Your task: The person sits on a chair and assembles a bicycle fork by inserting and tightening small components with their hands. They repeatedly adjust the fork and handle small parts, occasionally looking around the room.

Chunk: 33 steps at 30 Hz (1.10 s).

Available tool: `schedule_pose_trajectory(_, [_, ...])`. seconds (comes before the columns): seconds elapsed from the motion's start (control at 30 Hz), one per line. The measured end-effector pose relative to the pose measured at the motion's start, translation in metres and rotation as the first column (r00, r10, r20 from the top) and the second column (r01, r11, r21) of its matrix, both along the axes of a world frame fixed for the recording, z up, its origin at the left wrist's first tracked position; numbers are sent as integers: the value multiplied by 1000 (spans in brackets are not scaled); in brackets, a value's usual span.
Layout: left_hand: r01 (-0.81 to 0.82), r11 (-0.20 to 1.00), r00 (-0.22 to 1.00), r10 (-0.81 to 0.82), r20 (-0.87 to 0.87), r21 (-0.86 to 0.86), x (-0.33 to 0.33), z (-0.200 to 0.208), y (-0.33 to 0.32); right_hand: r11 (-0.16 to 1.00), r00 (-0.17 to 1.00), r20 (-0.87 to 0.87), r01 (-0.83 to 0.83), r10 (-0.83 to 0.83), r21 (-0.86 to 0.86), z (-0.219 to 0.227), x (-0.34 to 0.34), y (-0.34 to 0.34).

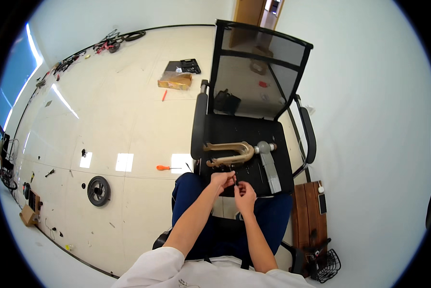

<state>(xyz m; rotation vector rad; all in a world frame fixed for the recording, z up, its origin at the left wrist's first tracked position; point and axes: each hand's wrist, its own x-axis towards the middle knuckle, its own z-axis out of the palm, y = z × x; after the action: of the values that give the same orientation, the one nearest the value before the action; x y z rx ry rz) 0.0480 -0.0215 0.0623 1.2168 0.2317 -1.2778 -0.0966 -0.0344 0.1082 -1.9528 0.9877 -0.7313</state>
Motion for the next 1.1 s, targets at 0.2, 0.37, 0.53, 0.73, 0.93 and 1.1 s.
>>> schedule_pose_trajectory(0.2, [-45,996,989,34,146,71,-18,3,-8,879,989,133,-9,-62,477,-44,-1,3])
schedule_pose_trajectory(0.37, [42,989,999,-43,-7,-140,-6,-29,-4,301,886,195,-67,-420,951,-46,11,12])
schedule_pose_trajectory(0.53, [16,994,1000,-15,6,-111,0,-13,0,378,950,183,-77,-254,923,-39,5,7])
schedule_pose_trajectory(0.73, [26,994,998,-19,66,-104,0,-7,-1,436,950,193,-69,-247,897,-30,5,1])
schedule_pose_trajectory(0.93, [40,966,970,24,242,-255,-20,-27,-4,622,963,215,-71,-159,780,-39,-4,-11])
schedule_pose_trajectory(1.1, [-96,941,993,112,32,-324,-17,-29,1,769,988,140,-36,-70,638,-29,-2,-1])
